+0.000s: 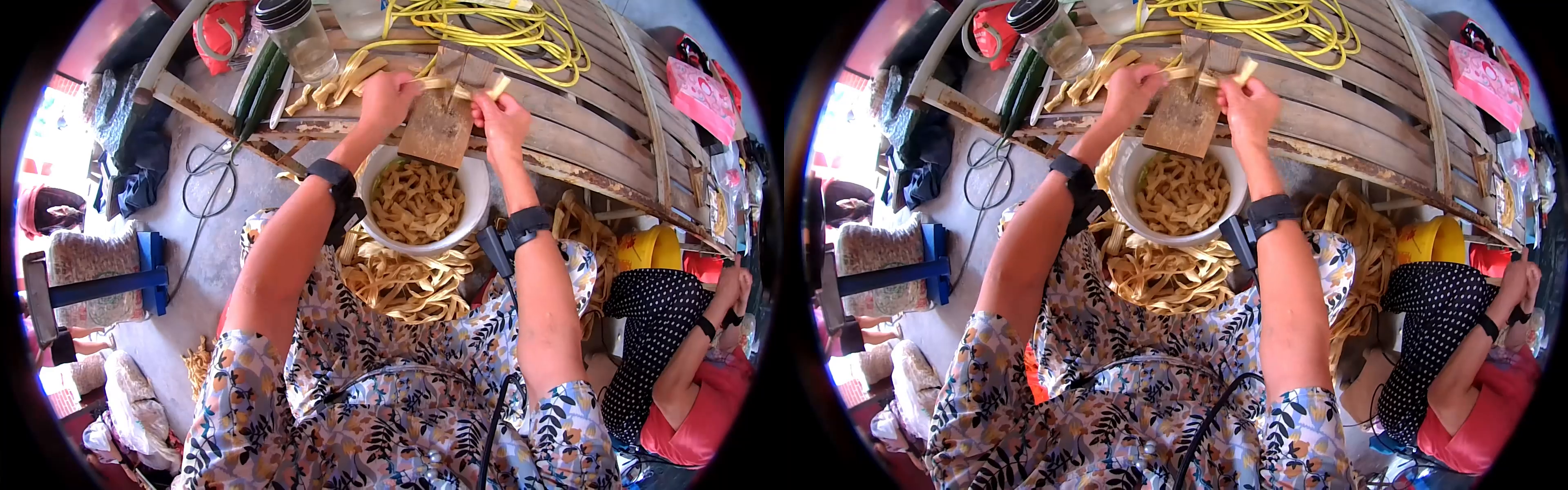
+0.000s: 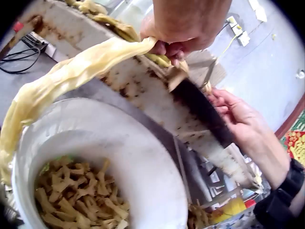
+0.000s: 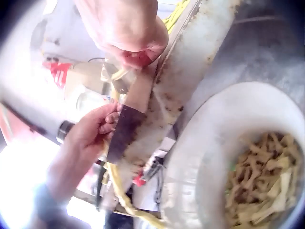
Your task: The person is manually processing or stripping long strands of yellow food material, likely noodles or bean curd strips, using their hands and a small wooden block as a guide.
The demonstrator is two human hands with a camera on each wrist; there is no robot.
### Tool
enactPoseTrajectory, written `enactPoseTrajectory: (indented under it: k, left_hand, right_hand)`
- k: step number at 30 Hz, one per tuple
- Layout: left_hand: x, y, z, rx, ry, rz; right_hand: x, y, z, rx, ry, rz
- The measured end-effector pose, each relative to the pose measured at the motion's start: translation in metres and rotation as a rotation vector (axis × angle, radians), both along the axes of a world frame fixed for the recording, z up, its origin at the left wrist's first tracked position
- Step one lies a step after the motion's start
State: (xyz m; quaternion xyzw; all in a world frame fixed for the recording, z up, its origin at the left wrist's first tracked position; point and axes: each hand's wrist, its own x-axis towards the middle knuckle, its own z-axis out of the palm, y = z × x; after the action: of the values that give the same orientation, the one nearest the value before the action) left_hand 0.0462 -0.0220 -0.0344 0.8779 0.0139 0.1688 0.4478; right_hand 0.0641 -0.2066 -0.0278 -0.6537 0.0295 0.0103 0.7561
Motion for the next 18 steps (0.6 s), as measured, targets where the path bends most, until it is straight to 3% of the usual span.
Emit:
enactPoseTrajectory:
  k: [1, 5, 9, 12, 13, 17, 18]
  left_hand:
    - [-0.002, 0.002, -0.001, 0.074, -0.020, 0.042]
    - [-0.025, 0.010, 0.036, -0.434, 0.217, -0.218]
    - [-0.051, 0.013, 0.044, -0.549, 0.347, -0.418]
    - [-0.073, 0.003, 0.063, -0.599, 0.397, -0.453]
    - [-0.074, 0.003, 0.058, -0.622, 0.407, -0.503]
    - [-0.084, -0.008, 0.053, -0.670, 0.457, -0.513]
    - [-0.085, -0.008, 0.051, -0.586, 0.445, -0.546]
  right_hand:
    - [0.001, -0.004, -0.002, -0.002, 0.000, -0.049]
    - [-0.014, -0.018, 0.017, 0.069, 0.037, 0.033]
    - [-0.047, -0.032, 0.048, -0.193, 0.034, 0.456]
    - [-0.077, -0.036, 0.040, -0.383, -0.218, 0.633]
    - [-0.083, -0.038, 0.045, -0.518, -0.222, 0.585]
    - [-0.074, -0.045, 0.037, -0.417, -0.236, 0.526]
    - [-0.073, -0.043, 0.041, -0.342, -0.175, 0.507]
